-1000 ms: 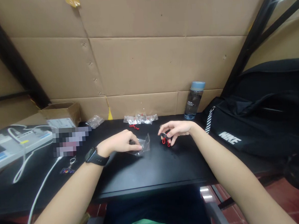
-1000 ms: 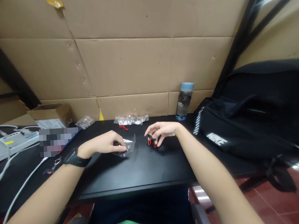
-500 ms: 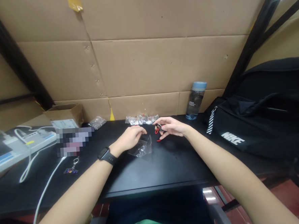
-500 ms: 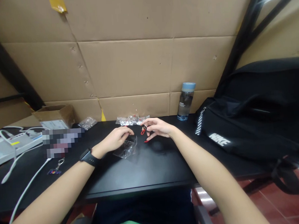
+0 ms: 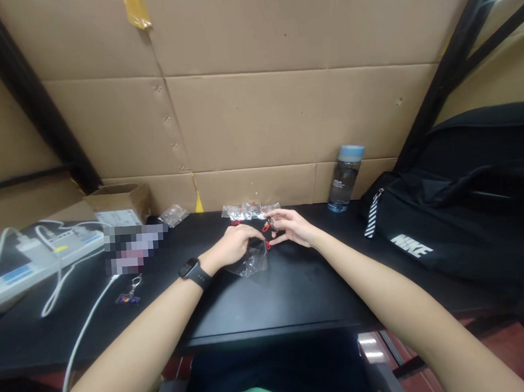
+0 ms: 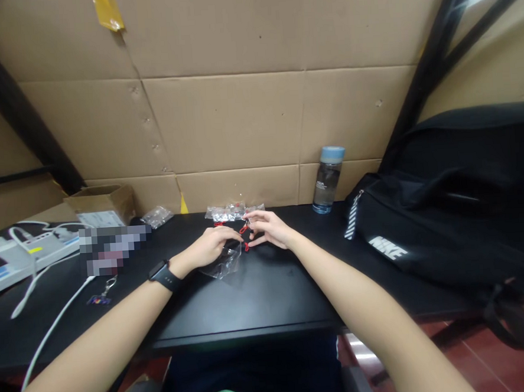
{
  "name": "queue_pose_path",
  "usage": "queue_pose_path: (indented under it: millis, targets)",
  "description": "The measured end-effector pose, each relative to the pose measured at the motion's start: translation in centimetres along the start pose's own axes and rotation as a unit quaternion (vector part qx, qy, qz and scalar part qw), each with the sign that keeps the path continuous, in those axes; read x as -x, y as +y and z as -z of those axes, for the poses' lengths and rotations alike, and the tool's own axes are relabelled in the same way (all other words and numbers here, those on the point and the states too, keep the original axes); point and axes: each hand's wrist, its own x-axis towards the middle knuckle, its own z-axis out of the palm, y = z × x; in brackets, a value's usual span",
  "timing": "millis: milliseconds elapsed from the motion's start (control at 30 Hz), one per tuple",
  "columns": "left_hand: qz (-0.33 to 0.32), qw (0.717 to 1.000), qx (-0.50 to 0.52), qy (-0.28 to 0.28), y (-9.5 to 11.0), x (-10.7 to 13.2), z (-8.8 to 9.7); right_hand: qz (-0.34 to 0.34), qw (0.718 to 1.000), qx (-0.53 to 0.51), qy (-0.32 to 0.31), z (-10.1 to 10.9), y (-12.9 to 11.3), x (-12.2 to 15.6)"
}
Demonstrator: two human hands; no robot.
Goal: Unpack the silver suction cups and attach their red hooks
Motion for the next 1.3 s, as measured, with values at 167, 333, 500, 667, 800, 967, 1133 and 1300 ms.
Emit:
queue_pose_path:
  millis: [167,333,500,667,800,967,1133,1300]
  targets:
    - [-0.003,0.999,-0.018,-0.035,0.1,0.0,-0.3,0.013,1.0,-0.006,0.026,-0.4,0.3,-0.3]
    - [0.02,0.995,-0.07,-0.063,0.0,0.2,-0.7,0.02,0.999,0.011,0.039,0.4,-0.4,0.0]
    - [0.059,0.991,-0.119,-0.016,-0.4,0.8,-0.1,0.023,0.999,0.017,0.046,1.1,-0.9,0.3]
    - [0.101,0.986,-0.13,0.012,-1.6,1.6,0.4,0.017,0.998,0.039,0.047,1.2,-1.1,0.5]
    - [0.08,0.989,-0.12,-0.01,-2.3,1.7,0.3,0.008,0.998,0.05,0.042,1.2,-1.1,0.5]
    - [0.093,0.988,-0.122,-0.007,-3.4,2.0,1.0,0.002,0.997,0.065,0.042,1.3,-1.0,0.4]
    - [0.134,0.982,-0.136,0.001,-4.9,2.6,2.0,0.005,0.996,0.076,0.042,1.5,-1.0,0.5]
    - [0.136,0.981,-0.137,0.009,-5.5,2.4,1.9,0.004,0.996,0.08,0.042,1.6,-1.1,0.5]
